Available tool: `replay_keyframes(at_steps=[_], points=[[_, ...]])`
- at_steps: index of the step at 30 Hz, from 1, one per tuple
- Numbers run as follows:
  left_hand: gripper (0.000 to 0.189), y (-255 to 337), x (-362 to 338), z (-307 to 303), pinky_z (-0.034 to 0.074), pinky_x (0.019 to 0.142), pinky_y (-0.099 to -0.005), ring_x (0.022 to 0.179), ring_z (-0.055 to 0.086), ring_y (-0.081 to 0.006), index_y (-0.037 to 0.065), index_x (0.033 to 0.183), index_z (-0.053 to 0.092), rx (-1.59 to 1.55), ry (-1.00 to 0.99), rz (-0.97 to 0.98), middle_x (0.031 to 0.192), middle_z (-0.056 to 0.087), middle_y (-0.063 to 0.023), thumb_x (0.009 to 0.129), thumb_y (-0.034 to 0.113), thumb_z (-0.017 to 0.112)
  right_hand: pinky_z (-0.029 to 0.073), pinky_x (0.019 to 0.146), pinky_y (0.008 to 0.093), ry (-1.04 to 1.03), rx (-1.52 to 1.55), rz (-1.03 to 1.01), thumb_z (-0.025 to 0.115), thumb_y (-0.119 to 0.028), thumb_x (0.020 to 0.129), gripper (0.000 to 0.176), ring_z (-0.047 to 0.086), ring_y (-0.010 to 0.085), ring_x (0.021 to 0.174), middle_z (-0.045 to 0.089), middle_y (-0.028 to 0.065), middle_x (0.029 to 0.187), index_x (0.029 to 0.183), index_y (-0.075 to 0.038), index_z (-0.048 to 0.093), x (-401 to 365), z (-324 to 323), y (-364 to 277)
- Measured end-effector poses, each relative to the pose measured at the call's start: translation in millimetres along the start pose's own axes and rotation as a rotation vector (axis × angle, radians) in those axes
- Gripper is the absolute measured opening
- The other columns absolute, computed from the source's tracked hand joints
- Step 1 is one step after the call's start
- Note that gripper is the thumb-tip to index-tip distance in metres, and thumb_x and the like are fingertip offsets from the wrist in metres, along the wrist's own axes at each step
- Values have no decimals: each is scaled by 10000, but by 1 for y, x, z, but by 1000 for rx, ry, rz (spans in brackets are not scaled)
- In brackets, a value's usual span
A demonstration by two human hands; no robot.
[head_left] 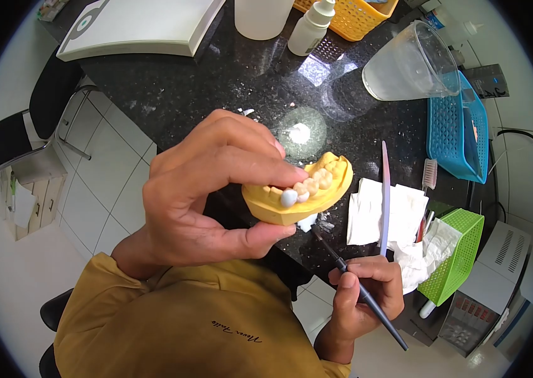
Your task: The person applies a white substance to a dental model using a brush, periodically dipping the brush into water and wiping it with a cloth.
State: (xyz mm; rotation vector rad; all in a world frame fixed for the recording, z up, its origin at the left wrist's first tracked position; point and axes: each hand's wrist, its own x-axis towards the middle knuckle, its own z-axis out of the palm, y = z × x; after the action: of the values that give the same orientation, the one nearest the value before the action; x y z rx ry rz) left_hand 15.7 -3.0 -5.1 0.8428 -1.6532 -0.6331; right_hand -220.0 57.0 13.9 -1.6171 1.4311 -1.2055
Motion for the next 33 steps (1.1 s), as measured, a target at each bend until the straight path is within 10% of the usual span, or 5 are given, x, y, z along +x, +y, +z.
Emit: replay_keyframes(at_steps=[16,33], points=[[350,3,1,-1,579,832,-398,935,597,-259,-25,948,686,17,-20,-31,914,666,-129,666,106,849,507,534,241,-33,34,-17,725,-49,787,145,638,165,552,656,117,668,844,22,612,0,2,0],[361,7,0,5,574,825,-393,892,601,-250,33,955,730,110,-3,7,875,644,-85,626,71,873,538,542,294,-10,138,-527,720,-7,731,279,661,249,650,645,170,838,976,7,589,2,18,3]])
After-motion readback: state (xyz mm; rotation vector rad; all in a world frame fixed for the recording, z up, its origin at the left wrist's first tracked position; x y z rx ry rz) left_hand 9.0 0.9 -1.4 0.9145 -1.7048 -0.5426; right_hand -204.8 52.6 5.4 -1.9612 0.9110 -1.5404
